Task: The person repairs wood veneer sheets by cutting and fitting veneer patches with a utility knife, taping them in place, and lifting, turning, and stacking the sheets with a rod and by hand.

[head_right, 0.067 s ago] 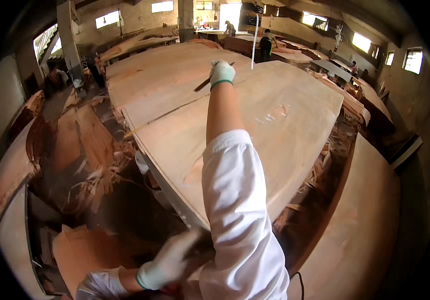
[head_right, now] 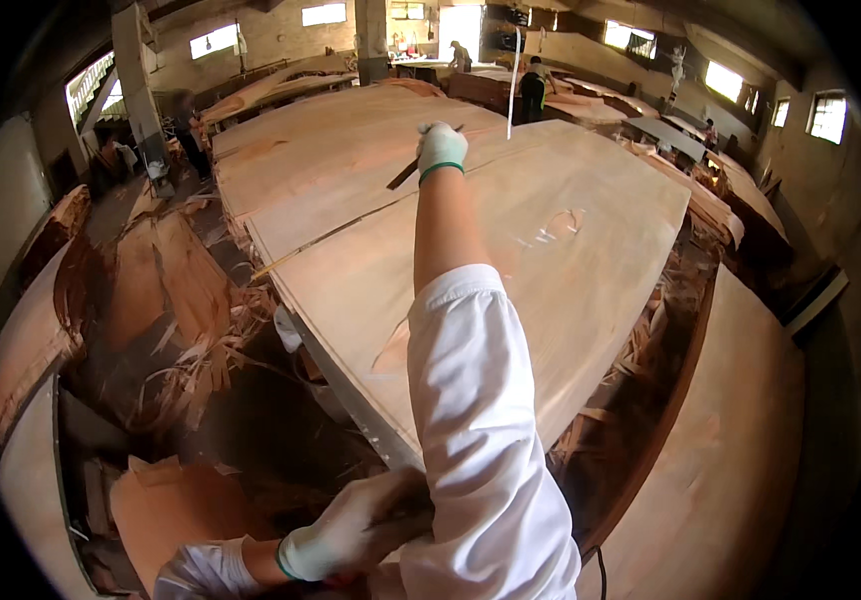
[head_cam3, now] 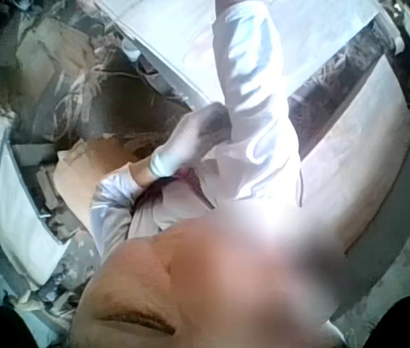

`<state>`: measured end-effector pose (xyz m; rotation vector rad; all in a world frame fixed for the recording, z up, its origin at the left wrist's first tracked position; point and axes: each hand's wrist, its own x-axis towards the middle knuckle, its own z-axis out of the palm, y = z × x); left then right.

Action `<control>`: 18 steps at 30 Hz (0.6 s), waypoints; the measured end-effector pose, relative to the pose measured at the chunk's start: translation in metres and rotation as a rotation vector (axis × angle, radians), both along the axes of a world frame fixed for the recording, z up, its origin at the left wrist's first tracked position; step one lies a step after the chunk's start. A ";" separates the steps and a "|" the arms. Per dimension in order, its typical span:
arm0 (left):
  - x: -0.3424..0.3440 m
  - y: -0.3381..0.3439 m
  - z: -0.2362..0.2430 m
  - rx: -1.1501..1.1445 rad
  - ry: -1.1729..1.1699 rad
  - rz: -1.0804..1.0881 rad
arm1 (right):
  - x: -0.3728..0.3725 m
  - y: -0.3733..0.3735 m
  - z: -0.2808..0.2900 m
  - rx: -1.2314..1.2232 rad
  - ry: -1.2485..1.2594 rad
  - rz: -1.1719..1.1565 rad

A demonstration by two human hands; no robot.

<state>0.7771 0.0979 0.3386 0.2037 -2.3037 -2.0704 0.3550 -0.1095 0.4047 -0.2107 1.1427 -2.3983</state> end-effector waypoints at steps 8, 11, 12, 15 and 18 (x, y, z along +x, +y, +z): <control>-0.031 -0.092 0.013 -0.339 0.526 0.124 | -0.046 -0.060 -0.048 0.523 0.461 -0.379; -0.045 -0.130 0.007 -0.384 0.569 0.063 | -0.016 -0.078 -0.060 0.866 0.764 -0.430; -0.049 -0.137 0.002 -0.396 0.620 -0.039 | -0.019 -0.070 -0.063 0.893 0.829 -0.482; -0.047 -0.165 0.005 -0.119 0.555 -0.186 | -0.018 -0.052 -0.063 1.163 0.956 -0.590; -0.046 -0.187 0.016 -0.064 0.734 -0.387 | -0.028 -0.030 -0.077 1.436 1.088 -0.616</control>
